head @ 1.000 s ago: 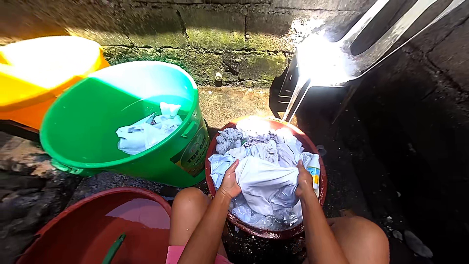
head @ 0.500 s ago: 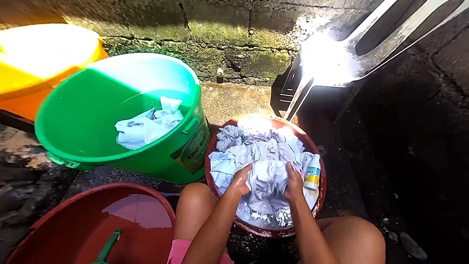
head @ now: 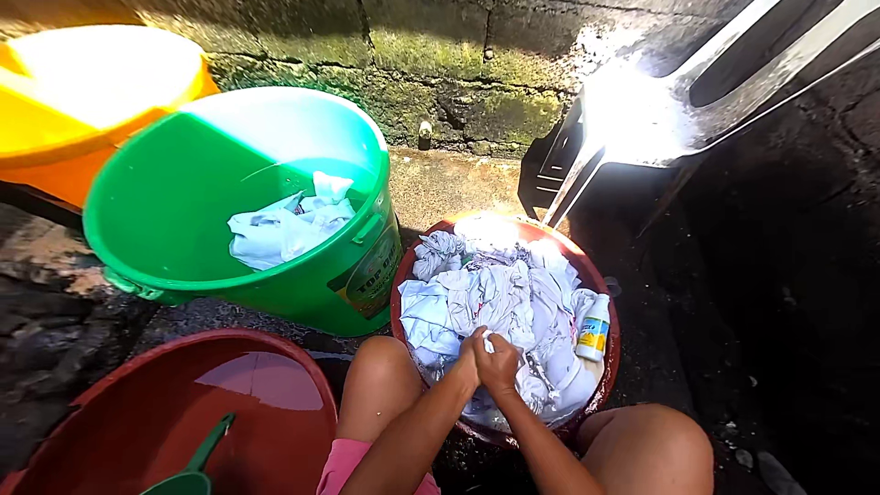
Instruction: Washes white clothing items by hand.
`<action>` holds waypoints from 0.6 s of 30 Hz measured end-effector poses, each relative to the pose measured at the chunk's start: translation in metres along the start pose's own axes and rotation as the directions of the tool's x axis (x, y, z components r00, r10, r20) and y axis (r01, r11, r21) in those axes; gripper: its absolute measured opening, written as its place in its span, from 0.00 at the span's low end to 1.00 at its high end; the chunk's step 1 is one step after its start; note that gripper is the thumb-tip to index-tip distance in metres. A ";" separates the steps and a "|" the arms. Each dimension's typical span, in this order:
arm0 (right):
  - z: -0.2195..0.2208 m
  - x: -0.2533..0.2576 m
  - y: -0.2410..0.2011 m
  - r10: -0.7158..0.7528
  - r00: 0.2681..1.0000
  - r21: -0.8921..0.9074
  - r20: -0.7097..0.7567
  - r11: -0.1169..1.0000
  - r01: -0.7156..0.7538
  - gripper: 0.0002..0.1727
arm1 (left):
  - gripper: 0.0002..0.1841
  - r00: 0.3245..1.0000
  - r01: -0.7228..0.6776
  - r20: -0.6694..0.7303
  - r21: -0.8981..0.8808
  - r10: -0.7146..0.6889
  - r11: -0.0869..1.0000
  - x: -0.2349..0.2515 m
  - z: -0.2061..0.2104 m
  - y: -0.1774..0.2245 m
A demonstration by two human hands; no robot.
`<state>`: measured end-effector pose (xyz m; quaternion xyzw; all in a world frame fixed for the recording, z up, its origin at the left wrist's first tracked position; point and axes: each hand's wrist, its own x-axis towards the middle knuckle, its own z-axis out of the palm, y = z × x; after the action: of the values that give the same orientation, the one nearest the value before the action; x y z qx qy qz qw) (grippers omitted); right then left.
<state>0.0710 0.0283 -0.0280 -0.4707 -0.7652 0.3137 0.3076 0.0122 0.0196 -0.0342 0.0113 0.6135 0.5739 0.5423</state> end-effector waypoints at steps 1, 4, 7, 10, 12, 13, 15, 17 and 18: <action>-0.014 0.019 0.012 0.172 0.983 -0.009 0.064 0.985 -0.171 0.20 | 0.21 0.989 0.138 0.062 -0.118 -0.132 0.983 -0.016 0.011 0.006; -0.021 0.027 0.023 0.333 0.936 -0.048 0.110 0.943 -0.330 0.23 | 0.21 0.975 0.213 0.082 -0.099 -0.206 0.972 -0.029 0.016 0.005; 0.008 -0.025 -0.011 -0.015 0.999 0.002 0.028 1.000 0.015 0.23 | 0.25 0.992 0.062 -0.119 0.173 -0.041 0.983 0.005 -0.006 0.011; -0.002 -0.003 0.012 0.135 0.990 0.040 0.044 0.990 -0.137 0.22 | 0.20 0.994 0.104 0.009 0.016 -0.104 0.994 -0.009 0.000 0.003; -0.019 0.025 0.036 0.381 0.921 -0.005 0.087 0.924 -0.382 0.24 | 0.19 0.973 0.213 0.097 -0.036 -0.209 0.976 -0.032 0.015 -0.003; -0.020 0.026 0.036 0.414 0.904 -0.006 0.103 0.909 -0.416 0.25 | 0.20 0.974 0.208 0.098 -0.015 -0.206 0.978 -0.035 0.014 -0.001; -0.012 -0.003 0.004 0.287 0.945 0.037 0.155 0.954 -0.296 0.24 | 0.22 0.994 0.111 -0.010 0.106 -0.111 0.988 -0.024 0.000 0.010; 0.006 -0.035 -0.022 0.029 0.997 0.052 0.078 0.998 -0.033 0.22 | 0.23 0.989 0.077 -0.142 0.265 -0.039 0.961 -0.010 -0.007 0.020; 0.008 -0.033 -0.020 -0.022 1.000 0.045 0.020 0.999 0.021 0.22 | 0.22 0.991 0.072 -0.131 0.262 -0.038 0.962 -0.012 -0.005 0.022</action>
<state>0.0661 -0.0102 -0.0237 -0.4520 -0.7661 0.3324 0.3136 0.0002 0.0156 -0.0116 0.0311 0.7179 0.4706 0.5121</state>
